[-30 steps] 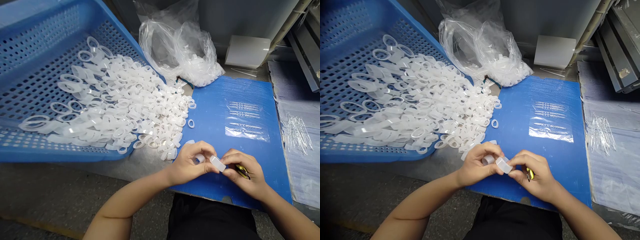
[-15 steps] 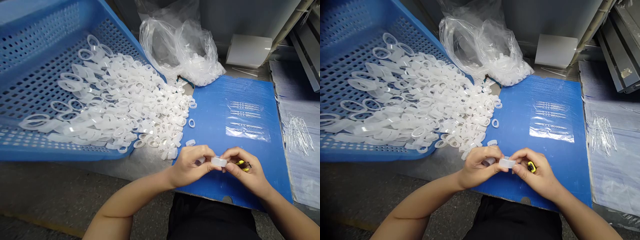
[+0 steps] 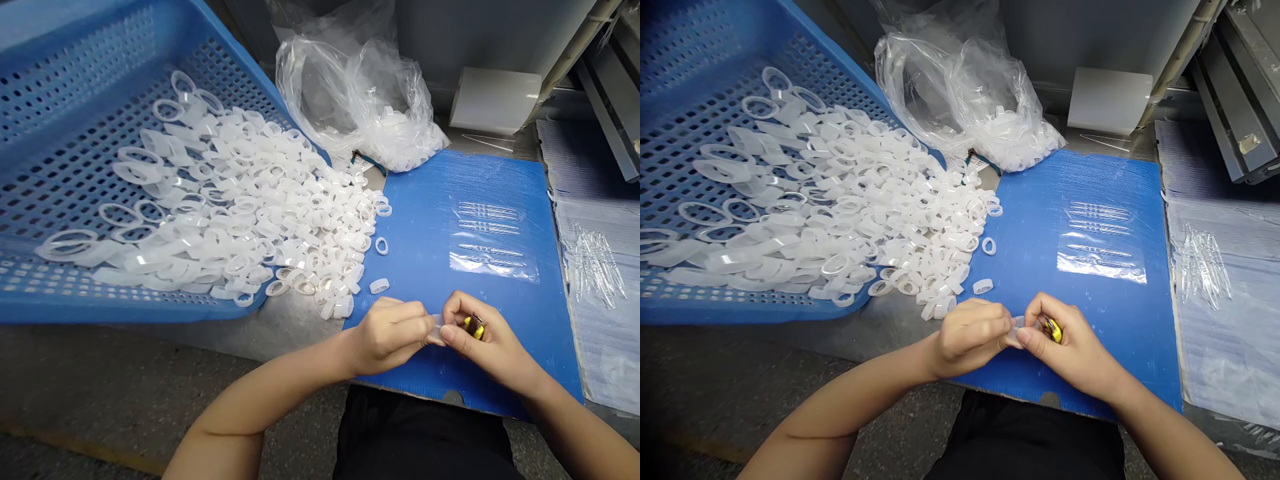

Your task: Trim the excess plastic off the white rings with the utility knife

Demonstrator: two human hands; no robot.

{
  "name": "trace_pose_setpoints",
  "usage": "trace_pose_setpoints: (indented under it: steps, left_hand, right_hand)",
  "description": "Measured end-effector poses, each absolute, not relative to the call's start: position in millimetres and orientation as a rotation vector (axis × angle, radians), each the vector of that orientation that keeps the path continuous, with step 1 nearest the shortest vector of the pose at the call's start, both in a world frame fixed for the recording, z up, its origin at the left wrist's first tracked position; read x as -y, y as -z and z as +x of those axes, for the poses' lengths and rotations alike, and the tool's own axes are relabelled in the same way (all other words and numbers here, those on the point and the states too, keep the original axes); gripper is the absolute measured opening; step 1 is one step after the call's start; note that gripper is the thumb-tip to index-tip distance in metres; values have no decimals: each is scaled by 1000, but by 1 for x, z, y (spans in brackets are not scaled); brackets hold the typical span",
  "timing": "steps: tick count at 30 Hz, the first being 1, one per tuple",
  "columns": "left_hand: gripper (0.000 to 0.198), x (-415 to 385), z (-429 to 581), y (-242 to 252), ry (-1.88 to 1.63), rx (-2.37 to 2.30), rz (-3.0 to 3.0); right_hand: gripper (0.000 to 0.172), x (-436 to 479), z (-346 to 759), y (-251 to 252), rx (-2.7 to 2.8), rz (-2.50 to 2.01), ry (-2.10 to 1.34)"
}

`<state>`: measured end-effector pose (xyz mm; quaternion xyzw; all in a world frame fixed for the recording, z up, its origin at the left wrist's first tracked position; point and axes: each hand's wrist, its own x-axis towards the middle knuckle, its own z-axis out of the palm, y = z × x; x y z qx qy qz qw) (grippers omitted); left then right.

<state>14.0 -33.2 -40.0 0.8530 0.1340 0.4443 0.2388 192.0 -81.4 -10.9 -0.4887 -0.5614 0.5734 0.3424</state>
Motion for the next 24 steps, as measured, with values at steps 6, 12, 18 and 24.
trace_pose_setpoints:
  steps: [6,12,18,24]
  left_hand:
    - [18,34,14,33,-1015,-601,1875]
    - [27,32,14,23,-732,-795,1476]
    - [38,32,15,21,-629,-875,1345]
    - [46,32,13,24,-679,-837,1301]
  right_hand:
    - [16,87,192,11,1564,-1222,-1279]
    - [13,88,186,19,1807,-1116,-642]
    - [10,91,185,21,1705,-1207,-765]
    - [17,92,187,21,1489,-1301,-1121]
